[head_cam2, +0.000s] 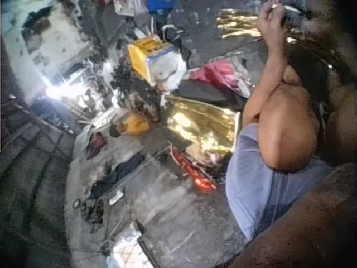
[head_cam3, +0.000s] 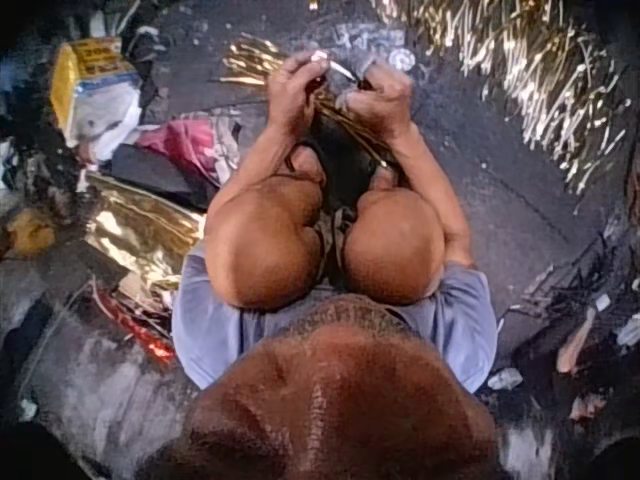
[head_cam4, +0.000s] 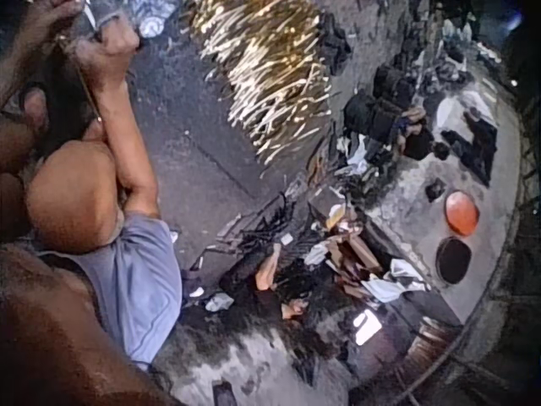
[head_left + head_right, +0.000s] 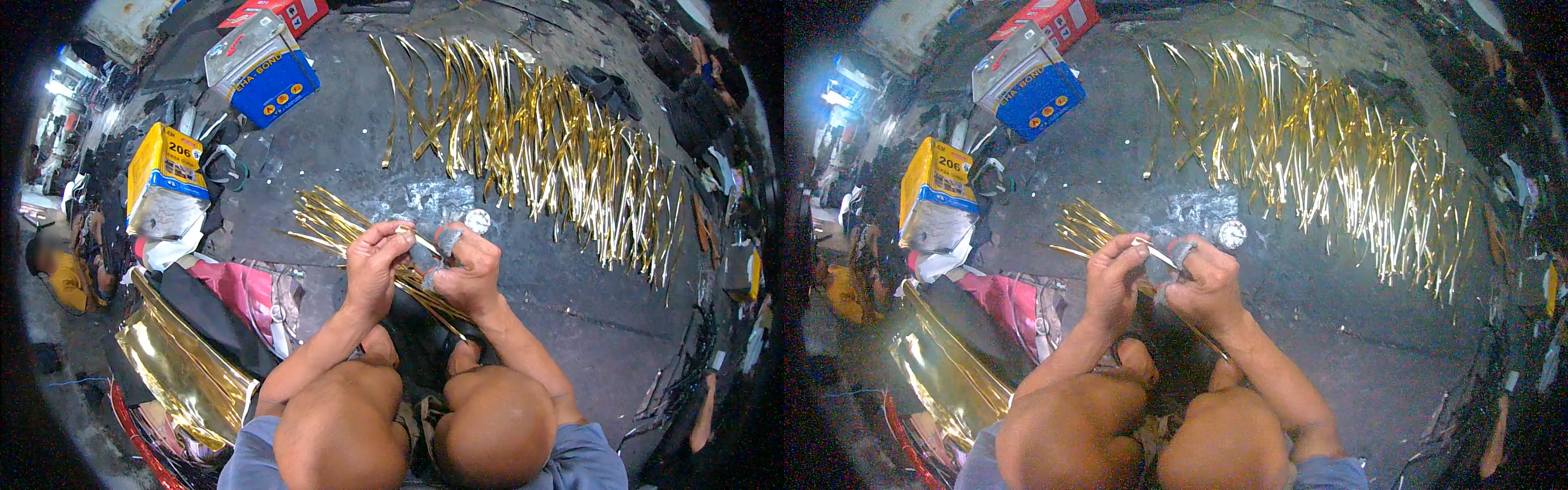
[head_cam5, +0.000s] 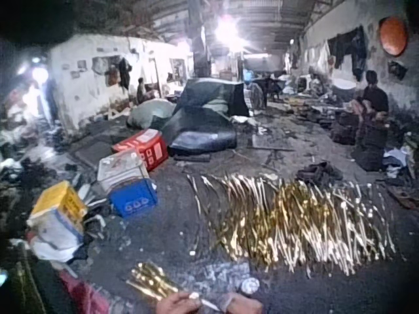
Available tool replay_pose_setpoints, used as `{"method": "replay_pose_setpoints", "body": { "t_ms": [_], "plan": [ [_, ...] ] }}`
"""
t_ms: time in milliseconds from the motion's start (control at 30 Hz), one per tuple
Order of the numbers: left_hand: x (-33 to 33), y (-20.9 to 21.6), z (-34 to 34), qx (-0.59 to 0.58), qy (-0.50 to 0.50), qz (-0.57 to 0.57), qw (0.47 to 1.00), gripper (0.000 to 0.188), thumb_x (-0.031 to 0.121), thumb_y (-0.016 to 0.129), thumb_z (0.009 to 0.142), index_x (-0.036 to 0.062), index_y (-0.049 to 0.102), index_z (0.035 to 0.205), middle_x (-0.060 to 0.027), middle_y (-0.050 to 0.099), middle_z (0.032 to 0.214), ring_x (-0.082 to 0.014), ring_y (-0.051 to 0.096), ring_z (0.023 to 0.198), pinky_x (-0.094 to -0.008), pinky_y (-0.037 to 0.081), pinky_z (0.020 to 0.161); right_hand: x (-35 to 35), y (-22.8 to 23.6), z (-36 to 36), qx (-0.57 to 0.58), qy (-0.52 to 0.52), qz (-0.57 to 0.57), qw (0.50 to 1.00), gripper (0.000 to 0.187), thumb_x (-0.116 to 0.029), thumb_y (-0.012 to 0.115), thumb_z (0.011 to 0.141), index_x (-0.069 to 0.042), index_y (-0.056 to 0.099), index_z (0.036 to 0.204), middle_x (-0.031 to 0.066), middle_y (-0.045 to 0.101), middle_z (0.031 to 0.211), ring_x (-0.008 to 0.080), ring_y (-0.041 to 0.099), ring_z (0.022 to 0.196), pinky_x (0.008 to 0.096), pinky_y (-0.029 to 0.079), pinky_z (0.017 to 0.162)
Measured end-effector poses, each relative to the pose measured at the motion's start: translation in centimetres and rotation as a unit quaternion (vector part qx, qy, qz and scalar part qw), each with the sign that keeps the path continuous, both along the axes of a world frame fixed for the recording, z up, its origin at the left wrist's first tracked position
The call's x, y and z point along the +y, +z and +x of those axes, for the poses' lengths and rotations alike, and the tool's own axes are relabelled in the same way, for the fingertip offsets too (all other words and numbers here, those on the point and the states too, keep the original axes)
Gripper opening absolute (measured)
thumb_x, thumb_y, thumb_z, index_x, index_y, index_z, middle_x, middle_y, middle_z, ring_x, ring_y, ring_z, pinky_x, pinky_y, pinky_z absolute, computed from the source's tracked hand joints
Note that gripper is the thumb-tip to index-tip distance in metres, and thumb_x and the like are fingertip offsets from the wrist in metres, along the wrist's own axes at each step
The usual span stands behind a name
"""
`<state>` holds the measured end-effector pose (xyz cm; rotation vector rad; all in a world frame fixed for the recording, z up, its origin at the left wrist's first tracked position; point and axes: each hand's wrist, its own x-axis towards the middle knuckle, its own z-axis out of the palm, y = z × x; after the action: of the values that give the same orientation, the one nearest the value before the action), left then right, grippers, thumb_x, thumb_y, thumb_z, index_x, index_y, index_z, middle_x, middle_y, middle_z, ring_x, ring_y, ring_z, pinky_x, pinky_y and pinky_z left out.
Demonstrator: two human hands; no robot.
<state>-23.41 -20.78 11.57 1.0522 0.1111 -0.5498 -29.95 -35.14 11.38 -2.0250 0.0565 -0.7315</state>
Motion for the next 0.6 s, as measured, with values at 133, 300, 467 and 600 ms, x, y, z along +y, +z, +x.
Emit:
{"method": "replay_pose_setpoints", "body": {
  "t_ms": [133, 300, 467, 600],
  "plan": [
    [0.6, 0.0, -0.2, 0.036, -0.006, -0.029, 0.999, 0.011, 0.001, 0.070, 0.090, -0.0013, 0.070, 0.101, -0.0059, 0.070, 0.091, -0.0094, 0.063, 0.078, -0.0247, 0.052, 0.070, 0.2, 0.6, 0.4, -0.052, 0.003, -0.012, 0.999, 0.028, -0.008, 0.082, 0.057, -0.001, 0.064, 0.078, 0.0107, 0.062, 0.072, 0.0270, 0.060, 0.059, 0.0358, 0.046, 0.053],
    [1.6, 0.9, 0.7, -0.015, 0.007, -0.006, 1.000, 0.009, 0.002, 0.070, 0.090, -0.0017, 0.070, 0.098, -0.0063, 0.069, 0.088, -0.0139, 0.064, 0.077, -0.0271, 0.054, 0.072, 0.4, 2.2, 0.1, -0.029, 0.040, -0.029, 0.998, 0.031, -0.010, 0.082, 0.061, -0.003, 0.070, 0.089, 0.0121, 0.063, 0.074, 0.0289, 0.063, 0.062, 0.0380, 0.050, 0.054],
    [3.6, 2.7, 4.3, 0.006, 0.079, 0.016, 0.997, 0.006, 0.001, 0.065, 0.092, -0.0009, 0.068, 0.097, -0.0075, 0.068, 0.086, -0.0141, 0.064, 0.073, -0.0269, 0.056, 0.071, -0.2, 1.3, -1.8, -0.015, 0.062, -0.023, 0.998, 0.025, -0.006, 0.083, 0.060, -0.005, 0.068, 0.080, 0.0102, 0.064, 0.070, 0.0255, 0.064, 0.059, 0.0327, 0.050, 0.055],
    [8.0, -0.7, 9.6, 0.028, 0.147, 0.023, 0.989, 0.007, 0.007, 0.066, 0.095, 0.0005, 0.067, 0.096, -0.0064, 0.068, 0.084, -0.0130, 0.064, 0.070, -0.0220, 0.054, 0.065, -0.9, 0.0, -5.5, 0.064, 0.080, 0.023, 0.994, 0.022, -0.004, 0.082, 0.063, -0.005, 0.069, 0.080, 0.0098, 0.065, 0.070, 0.0245, 0.064, 0.058, 0.0327, 0.050, 0.053]
  ]
}}
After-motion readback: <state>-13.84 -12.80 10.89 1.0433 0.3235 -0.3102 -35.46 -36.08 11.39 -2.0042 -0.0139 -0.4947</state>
